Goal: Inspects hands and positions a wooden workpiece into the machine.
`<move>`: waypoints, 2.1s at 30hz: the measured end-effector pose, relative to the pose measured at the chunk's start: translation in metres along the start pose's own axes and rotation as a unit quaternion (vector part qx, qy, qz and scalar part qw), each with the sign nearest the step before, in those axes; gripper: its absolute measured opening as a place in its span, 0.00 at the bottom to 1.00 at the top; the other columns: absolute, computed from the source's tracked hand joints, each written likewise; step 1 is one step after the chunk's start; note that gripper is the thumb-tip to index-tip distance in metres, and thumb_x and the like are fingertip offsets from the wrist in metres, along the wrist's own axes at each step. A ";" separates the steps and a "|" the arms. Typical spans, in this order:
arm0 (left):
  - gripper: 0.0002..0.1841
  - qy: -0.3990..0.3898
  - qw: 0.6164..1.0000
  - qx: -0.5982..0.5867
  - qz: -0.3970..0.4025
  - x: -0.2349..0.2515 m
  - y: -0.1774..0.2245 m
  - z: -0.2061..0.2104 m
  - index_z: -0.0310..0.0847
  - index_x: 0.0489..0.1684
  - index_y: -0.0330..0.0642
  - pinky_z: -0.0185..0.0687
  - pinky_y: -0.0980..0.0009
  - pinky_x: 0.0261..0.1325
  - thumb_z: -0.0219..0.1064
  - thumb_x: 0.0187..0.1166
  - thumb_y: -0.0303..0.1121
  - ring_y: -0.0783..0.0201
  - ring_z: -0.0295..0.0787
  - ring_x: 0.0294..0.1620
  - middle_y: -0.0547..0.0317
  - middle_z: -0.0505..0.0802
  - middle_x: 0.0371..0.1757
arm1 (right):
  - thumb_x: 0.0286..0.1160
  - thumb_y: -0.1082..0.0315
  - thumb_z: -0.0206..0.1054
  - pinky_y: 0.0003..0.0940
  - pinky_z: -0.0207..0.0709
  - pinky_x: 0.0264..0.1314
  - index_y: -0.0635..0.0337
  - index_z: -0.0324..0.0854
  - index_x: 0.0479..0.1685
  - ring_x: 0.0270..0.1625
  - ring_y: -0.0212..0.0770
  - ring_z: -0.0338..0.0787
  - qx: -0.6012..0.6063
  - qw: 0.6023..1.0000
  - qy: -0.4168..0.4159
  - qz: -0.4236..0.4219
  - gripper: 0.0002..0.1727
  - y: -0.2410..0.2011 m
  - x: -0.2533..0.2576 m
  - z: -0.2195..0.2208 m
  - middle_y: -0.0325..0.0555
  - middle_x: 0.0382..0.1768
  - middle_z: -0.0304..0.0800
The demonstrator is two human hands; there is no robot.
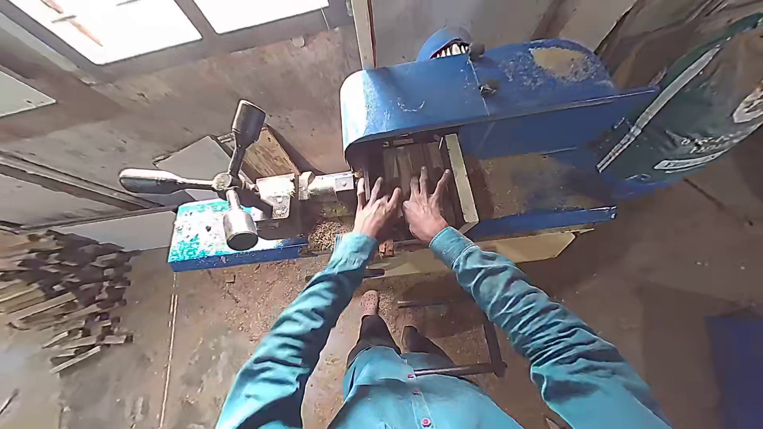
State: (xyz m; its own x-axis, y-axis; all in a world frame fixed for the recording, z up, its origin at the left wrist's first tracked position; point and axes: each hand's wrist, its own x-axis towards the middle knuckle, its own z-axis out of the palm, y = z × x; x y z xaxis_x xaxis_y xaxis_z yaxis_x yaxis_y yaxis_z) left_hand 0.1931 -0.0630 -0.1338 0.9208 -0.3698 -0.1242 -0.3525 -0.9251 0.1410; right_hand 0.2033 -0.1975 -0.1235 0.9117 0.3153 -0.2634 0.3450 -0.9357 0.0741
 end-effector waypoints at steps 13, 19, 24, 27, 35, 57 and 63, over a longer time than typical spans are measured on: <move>0.41 -0.014 0.999 0.037 0.001 -0.045 0.012 0.022 0.72 0.80 0.49 0.19 0.35 0.93 0.82 0.58 0.39 0.47 0.74 0.83 0.50 0.91 0.66 | 0.71 0.65 0.73 0.93 0.29 0.78 0.61 0.89 0.61 0.91 0.80 0.47 -0.014 1.000 -0.008 0.023 0.19 -0.003 -0.005 0.006 0.75 0.87 0.58; 0.40 0.005 0.999 0.040 0.002 -0.063 0.019 0.016 0.72 0.84 0.57 0.19 0.36 0.93 0.80 0.63 0.33 0.44 0.62 0.90 0.50 0.89 0.72 | 0.73 0.66 0.71 0.93 0.37 0.77 0.66 0.79 0.74 0.87 0.83 0.54 -0.030 0.999 -0.003 0.044 0.28 -0.009 -0.019 0.011 0.77 0.83 0.64; 0.17 0.328 0.941 0.072 -0.046 -0.119 -0.015 -0.143 0.90 0.51 0.42 0.49 0.31 0.86 0.61 0.85 0.45 0.37 0.81 0.73 0.43 0.95 0.52 | 0.47 0.58 0.90 0.94 0.31 0.77 0.61 0.58 0.91 0.90 0.85 0.44 0.027 0.998 0.009 0.053 0.63 -0.018 -0.040 0.020 0.78 0.89 0.48; 0.36 0.346 0.914 0.090 -0.191 -0.133 -0.117 -0.216 0.78 0.74 0.37 0.47 0.28 0.87 0.43 0.90 0.61 0.30 0.73 0.80 0.29 0.86 0.68 | 0.40 0.52 0.93 0.94 0.31 0.78 0.60 0.61 0.90 0.90 0.83 0.44 0.052 0.997 0.047 0.010 0.66 -0.047 -0.056 0.022 0.77 0.89 0.49; 0.30 0.118 0.910 0.040 -0.396 -0.153 -0.229 -0.148 0.84 0.57 0.33 0.52 0.20 0.77 0.46 0.92 0.53 0.28 0.72 0.78 0.28 0.86 0.65 | 0.76 0.75 0.64 0.89 0.27 0.82 0.75 0.71 0.79 0.94 0.76 0.42 0.032 0.997 0.038 0.050 0.29 -0.092 -0.052 0.024 0.80 0.89 0.49; 0.27 0.358 0.917 0.080 -0.160 -0.198 -0.244 -0.109 0.89 0.49 0.34 0.79 0.29 0.47 0.56 0.90 0.52 0.26 0.90 0.48 0.29 0.92 0.41 | 0.90 0.44 0.51 0.40 0.66 0.22 0.53 0.65 0.07 0.13 0.35 0.68 0.528 0.725 0.393 0.204 0.36 -0.013 0.064 0.016 0.35 0.08 0.65; 0.29 0.176 0.926 -0.287 -0.171 -0.100 -0.367 -0.162 0.80 0.69 0.43 0.80 0.49 0.67 0.43 0.92 0.55 0.56 0.86 0.64 0.48 0.88 0.66 | 0.88 0.47 0.53 0.42 0.66 0.26 0.52 0.61 0.06 0.14 0.36 0.66 0.524 0.717 0.409 0.208 0.34 -0.014 0.083 0.053 0.36 0.07 0.60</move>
State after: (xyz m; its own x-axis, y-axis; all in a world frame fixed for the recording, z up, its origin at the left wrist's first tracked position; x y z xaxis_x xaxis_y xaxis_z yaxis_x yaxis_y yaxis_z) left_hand 0.2572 0.3278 -0.0140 0.9952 0.0809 0.0552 0.0239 -0.7469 0.6645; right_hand 0.2618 -0.1664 -0.1977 0.8606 -0.4397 0.2570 0.0390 -0.4461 -0.8941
